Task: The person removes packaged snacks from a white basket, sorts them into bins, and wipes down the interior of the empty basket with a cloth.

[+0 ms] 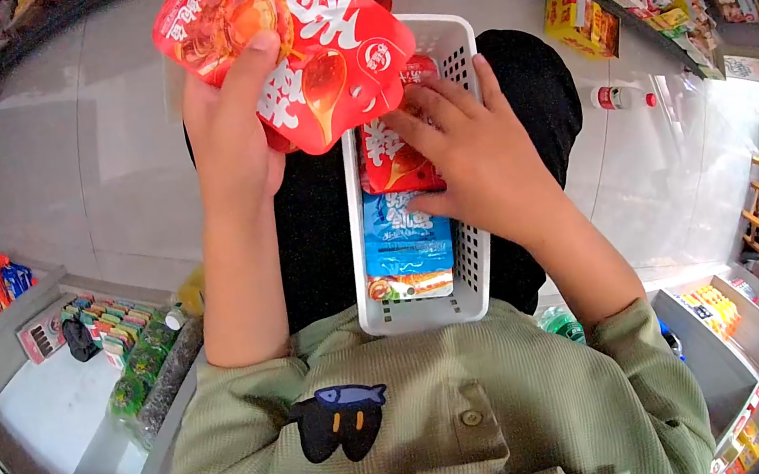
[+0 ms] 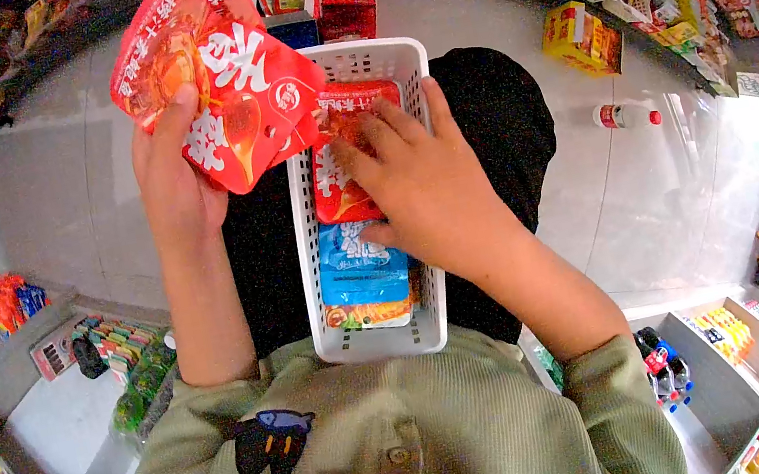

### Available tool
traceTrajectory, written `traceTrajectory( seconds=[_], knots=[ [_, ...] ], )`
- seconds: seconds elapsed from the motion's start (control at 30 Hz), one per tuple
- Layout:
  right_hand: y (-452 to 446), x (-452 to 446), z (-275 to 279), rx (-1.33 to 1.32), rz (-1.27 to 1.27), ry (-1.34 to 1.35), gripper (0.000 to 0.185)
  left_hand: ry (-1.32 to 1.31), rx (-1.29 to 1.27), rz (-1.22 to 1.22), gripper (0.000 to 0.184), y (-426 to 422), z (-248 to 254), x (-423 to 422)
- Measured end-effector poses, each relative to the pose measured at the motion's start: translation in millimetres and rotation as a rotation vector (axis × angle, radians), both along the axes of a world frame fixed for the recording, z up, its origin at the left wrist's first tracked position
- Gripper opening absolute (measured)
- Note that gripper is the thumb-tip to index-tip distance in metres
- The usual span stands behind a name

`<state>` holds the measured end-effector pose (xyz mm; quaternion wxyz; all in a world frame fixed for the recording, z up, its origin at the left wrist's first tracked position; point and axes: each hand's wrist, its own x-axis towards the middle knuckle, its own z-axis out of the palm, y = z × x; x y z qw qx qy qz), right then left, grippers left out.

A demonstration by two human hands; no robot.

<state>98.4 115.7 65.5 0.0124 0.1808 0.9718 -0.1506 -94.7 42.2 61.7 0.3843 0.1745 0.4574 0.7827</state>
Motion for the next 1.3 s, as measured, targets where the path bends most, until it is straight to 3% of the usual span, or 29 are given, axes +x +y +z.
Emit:
traceTrajectory(
  seconds=[0.5,0.57,0.6,0.67,0.7,0.73,0.8,0.9,1.0,1.13,1.3],
  knots=[
    [21.6,5.2,3.1,-0.117,0.042,0.089,0.055,-0.039,-0.039,0.016,0.036,2.7,-3.5,-2.9],
    [33.2,6.5,6.9,-0.323,-0.036,0.322,0.046,-0.037,-0.061,-0.022,0.037,4.1,-0.3,-3.0],
    [37.1,5.8,7.6,-0.3,-0.035,0.333,0.046,-0.044,-0.1,-0.056,0.038,5.3,1.5,-3.2],
    [44.3,3.3,9.2,-1.01,-0.506,0.469,0.039,-0.031,-0.109,-0.117,0.04,15.9,5.0,-3.8],
    [52.1,-4.6,15.4,-1.101,-0.498,0.515,0.037,0.009,-0.138,-0.153,0.04,24.3,5.9,-1.8],
    [61.0,-9.2,17.7,-1.084,-0.496,0.532,0.037,0.05,-0.169,-0.189,0.041,33.6,6.7,0.5],
    [79.4,-17.6,21.8,-1.278,-0.551,0.26,0.033,0.071,-0.161,-0.229,0.041,57.6,6.6,0.8],
    [106.1,-30.9,3.4,-1.37,-0.603,0.414,0.029,0.095,-0.217,-0.411,0.032,97.1,1.5,-8.5],
    [146.6,-40.9,-16.7,-1.521,-0.58,0.483,0.025,0.073,-0.228,-0.421,0.032,142.8,-5.7,-19.1],
    [185.7,-58.6,-45.9,-1.611,-0.717,0.597,0.021,0.058,-0.264,-0.443,0.029,210.7,-44.6,-35.9],
    [236.4,-69.8,-127.1,-1.67,-0.868,0.651,0.015,0.124,-0.385,-0.464,0.028,267.5,-102.2,-40.3]
  ],
)
